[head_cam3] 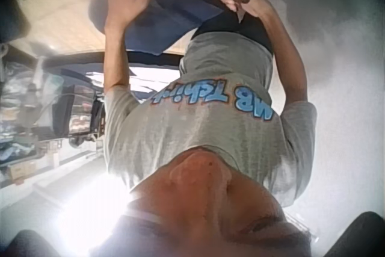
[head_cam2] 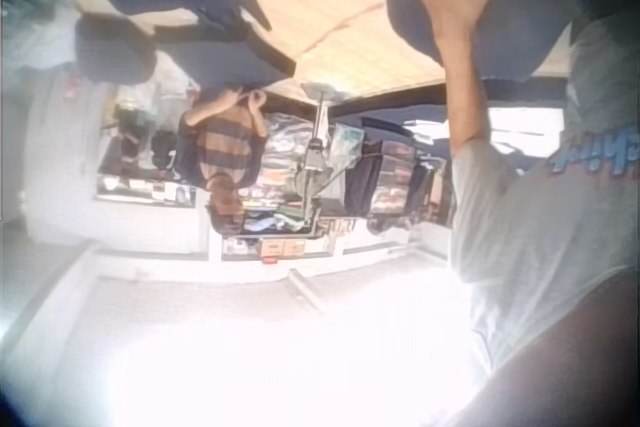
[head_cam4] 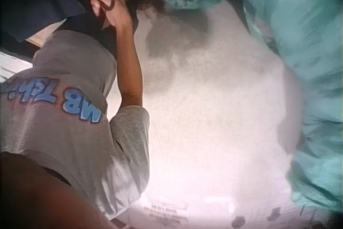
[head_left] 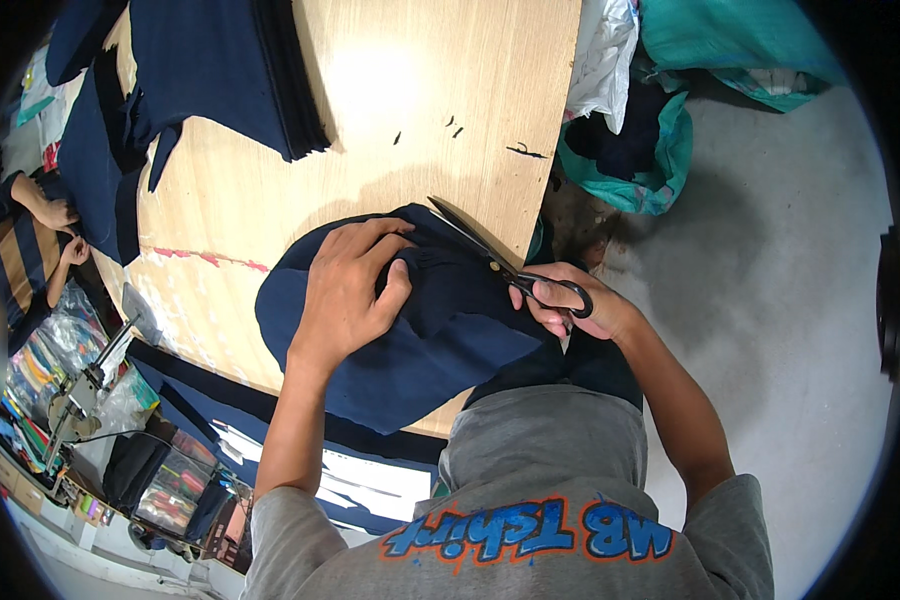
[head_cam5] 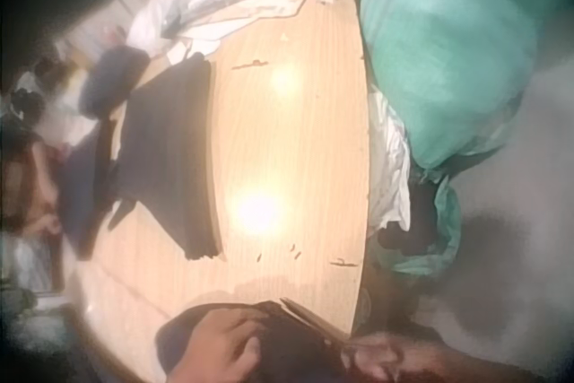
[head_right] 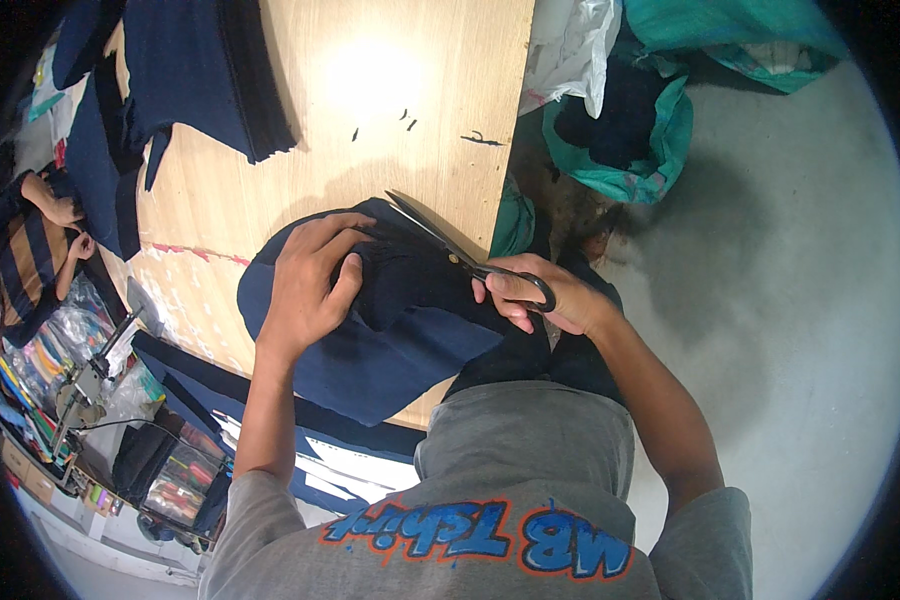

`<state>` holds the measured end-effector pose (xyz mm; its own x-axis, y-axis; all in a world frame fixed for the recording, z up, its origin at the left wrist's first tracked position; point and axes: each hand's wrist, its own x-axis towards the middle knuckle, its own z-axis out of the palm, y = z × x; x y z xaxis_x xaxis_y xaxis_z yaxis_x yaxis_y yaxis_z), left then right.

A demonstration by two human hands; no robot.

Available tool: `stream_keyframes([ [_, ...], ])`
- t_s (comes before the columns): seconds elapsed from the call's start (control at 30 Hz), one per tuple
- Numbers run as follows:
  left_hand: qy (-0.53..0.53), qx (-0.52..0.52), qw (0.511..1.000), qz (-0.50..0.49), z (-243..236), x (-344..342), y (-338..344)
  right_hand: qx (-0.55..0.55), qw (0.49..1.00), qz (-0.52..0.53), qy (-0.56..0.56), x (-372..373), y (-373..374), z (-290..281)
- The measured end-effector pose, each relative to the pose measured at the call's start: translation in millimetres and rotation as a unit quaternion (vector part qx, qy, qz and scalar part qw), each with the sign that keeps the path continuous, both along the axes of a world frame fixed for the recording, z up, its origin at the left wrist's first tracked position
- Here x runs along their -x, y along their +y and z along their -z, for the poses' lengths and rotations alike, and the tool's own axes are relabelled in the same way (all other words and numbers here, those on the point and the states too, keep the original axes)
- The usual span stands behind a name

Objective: The person cuts a piece of dark fabric using scissors, then folds and stacks the cut pieces on the table. The person repeatedly aligns and folds the fabric pieces, preparing them for the next step.

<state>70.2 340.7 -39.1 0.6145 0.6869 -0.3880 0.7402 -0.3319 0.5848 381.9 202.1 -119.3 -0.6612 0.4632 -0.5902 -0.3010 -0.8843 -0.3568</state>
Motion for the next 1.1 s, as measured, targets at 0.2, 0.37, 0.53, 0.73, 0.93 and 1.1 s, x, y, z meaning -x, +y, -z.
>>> stream_keyframes([
  [0.2, -0.013, -0.001, 1.000, 0.003, 1, 2, 0, -0.030, 0.999, -0.019, -0.028, 4, 17, -7],
  [0.37, -0.024, -0.009, 1.000, 0.004, 0, 3, 0, -0.034, 0.999, -0.018, -0.036, 6, 21, -5],
  [0.53, -0.018, 0.004, 1.000, 0.004, 1, 5, 0, -0.015, 0.996, 0.002, -0.089, 11, 26, -21],
  [0.73, 0.029, -0.058, 0.995, -0.071, -16, -10, -12, -0.117, 0.968, 0.070, -0.211, -22, 50, -40],
  [0.93, 0.052, 0.046, 0.998, -0.007, -16, 3, -8, -0.225, 0.888, -0.009, -0.402, -29, 44, -31],
  [1.1, 0.046, -0.089, 0.994, -0.041, -4, -2, -21, -0.265, 0.836, 0.018, -0.481, -3, 47, -37],
])
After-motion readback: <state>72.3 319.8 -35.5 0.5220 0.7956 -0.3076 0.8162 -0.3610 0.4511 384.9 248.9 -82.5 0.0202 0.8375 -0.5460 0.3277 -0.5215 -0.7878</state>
